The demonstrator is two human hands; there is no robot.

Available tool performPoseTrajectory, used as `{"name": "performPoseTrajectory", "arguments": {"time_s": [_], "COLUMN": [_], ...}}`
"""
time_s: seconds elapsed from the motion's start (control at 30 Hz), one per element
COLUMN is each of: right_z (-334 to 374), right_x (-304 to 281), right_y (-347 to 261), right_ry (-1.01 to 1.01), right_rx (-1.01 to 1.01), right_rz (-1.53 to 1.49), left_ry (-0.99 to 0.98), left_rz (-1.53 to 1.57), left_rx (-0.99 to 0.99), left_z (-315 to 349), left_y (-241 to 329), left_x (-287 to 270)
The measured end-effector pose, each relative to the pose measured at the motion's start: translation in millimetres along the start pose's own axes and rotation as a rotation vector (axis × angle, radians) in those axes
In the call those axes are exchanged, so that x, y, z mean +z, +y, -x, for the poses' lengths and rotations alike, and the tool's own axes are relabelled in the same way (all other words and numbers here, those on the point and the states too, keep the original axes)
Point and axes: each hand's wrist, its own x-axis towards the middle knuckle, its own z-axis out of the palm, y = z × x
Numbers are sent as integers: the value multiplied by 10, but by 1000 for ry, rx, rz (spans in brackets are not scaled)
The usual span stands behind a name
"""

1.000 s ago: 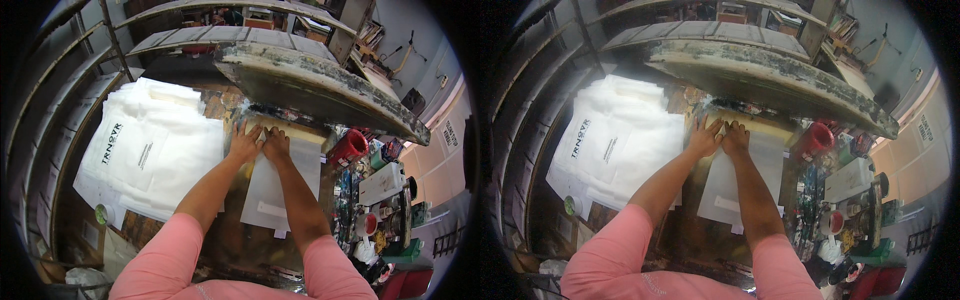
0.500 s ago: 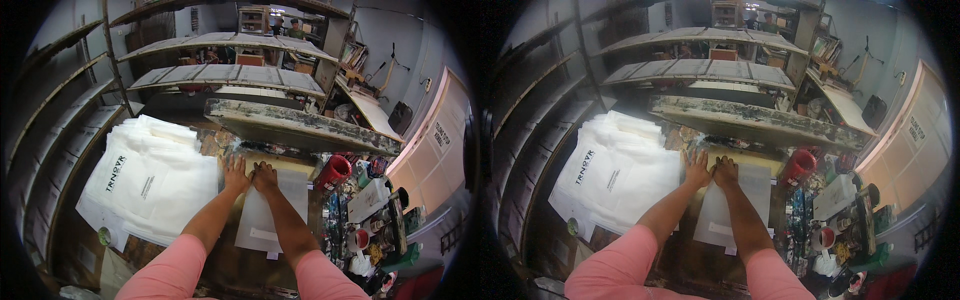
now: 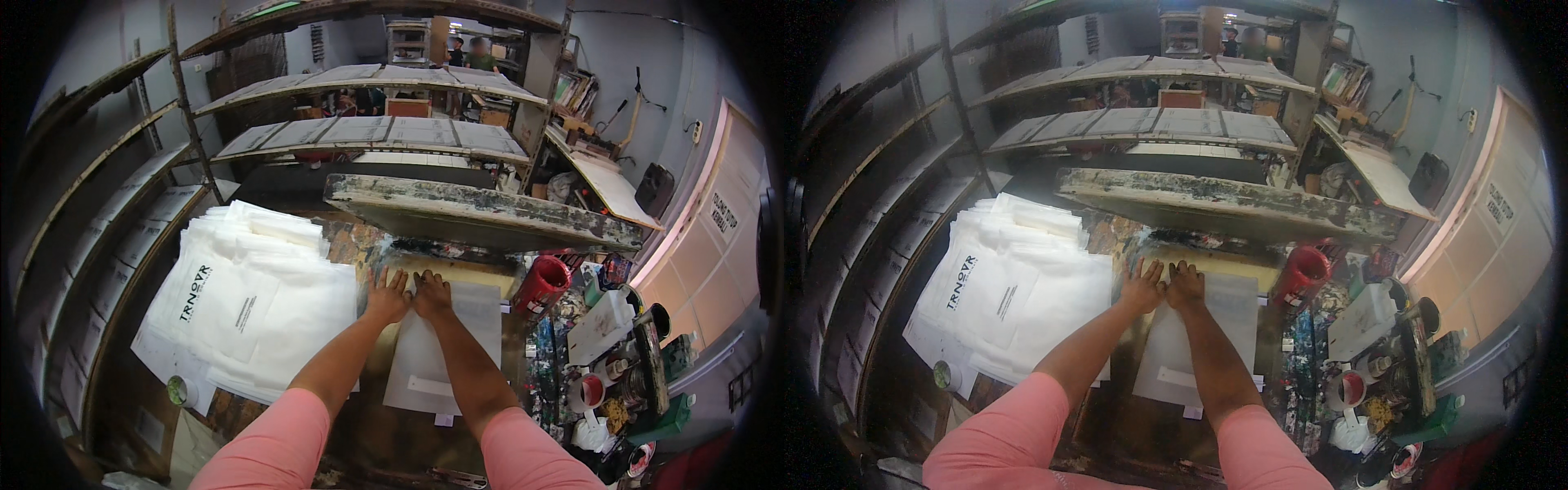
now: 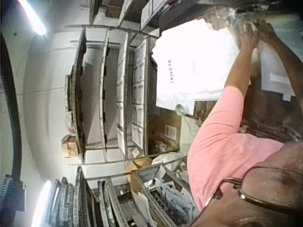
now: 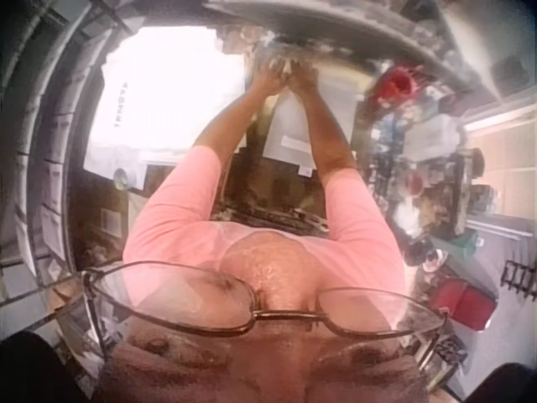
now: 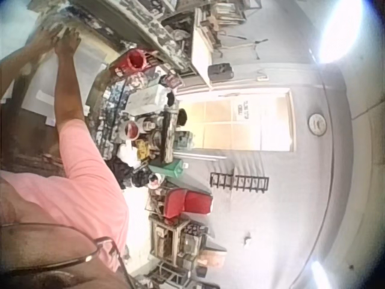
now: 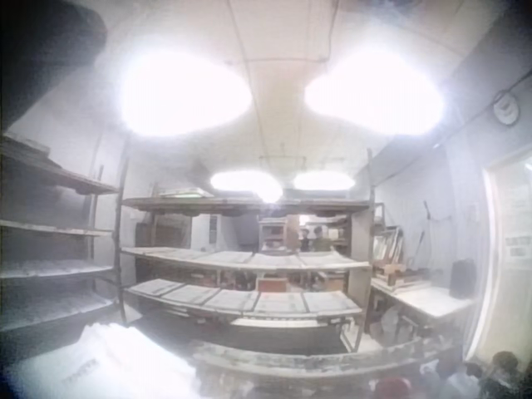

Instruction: The person aligns a translucent sheet on a wooden workbench using small purple markers as guides. They smooth the sheet with their hands and then use a roll of red tape to secure the sheet to the table surface.

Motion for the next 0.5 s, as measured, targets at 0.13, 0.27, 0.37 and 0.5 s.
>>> {"name": "performPoseTrajectory", "arguments": {"time_s": [0.13, 0.27, 0.37, 0.5], "right_z": [-6, -14, -25, -29], "right_x": [12, -65, -54, -39], "right_y": [52, -14, -1, 7], "right_ry": [-10, -69, -48, -49], "right_rx": [1, 16, 2, 28], "right_rz": [18, -9, 31, -9], "left_ry": [-17, -39, -55, -62], "left_rz": [63, 99, 107, 39], "left_rx": [-1, -17, -19, -15], "left_z": [6, 14, -36, -88], "left_y": [44, -21, -57, 12], "left_x": [-72, -122, -178, -221]}}
